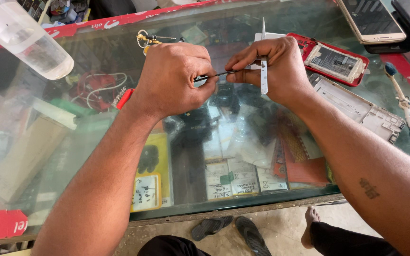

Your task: The person uses a metal spudger to pry and separate the smartphone screen from the chassis, then flips the device to disconnect internal ribbon cables. They work on a glass table with other disassembled phone parts nearby.

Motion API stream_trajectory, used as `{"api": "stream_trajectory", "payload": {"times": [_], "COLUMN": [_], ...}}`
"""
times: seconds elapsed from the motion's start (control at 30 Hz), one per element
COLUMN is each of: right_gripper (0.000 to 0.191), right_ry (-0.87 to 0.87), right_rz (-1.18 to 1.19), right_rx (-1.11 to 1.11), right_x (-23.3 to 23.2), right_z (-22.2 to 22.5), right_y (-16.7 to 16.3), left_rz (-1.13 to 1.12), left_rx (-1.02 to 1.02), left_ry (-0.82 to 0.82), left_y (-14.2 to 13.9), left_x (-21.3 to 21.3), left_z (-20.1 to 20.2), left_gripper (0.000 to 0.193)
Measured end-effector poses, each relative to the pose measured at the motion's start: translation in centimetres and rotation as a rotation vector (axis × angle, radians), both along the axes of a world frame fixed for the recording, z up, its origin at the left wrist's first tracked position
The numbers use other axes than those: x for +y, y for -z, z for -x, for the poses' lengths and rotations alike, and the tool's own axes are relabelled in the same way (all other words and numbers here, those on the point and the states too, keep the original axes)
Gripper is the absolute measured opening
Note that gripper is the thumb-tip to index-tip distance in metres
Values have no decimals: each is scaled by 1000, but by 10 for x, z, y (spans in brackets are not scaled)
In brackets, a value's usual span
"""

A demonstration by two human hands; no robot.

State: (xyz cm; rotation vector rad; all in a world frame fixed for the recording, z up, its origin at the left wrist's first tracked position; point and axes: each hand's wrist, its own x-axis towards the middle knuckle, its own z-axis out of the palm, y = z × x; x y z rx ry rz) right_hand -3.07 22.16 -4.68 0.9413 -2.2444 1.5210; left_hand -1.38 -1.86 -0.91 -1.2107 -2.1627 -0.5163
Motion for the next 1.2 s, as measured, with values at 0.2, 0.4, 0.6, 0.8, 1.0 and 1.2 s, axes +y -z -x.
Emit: {"api": "stream_trajectory", "payload": {"times": [0.2, 0.4, 0.6, 0.8, 1.0, 1.2], "right_gripper": [17, 15, 13, 15, 10, 8], "right_ry": [-18, -69, -64, -66, 87, 204], "right_rz": [-19, 19, 20, -7, -55, -57], "right_rx": [32, 13, -18, 32, -17, 7], "right_x": [0, 0, 2, 3, -1, -1], "right_z": [0, -1, -2, -5, -8, -4], "right_y": [0, 1, 2, 2, 1, -4], "left_rz": [-4, 6, -1, -10, 0, -17], "left_rx": [-6, -11, -3, -7, 17, 68], "left_ry": [10, -1, 0, 0, -49, -95], "left_y": [0, 0, 0, 1, 1, -2], "left_x": [0, -1, -2, -2, -1, -4], "left_z": [0, -1, 1, 2, 2, 2], "left_gripper": [6, 5, 6, 7, 6, 7]}}
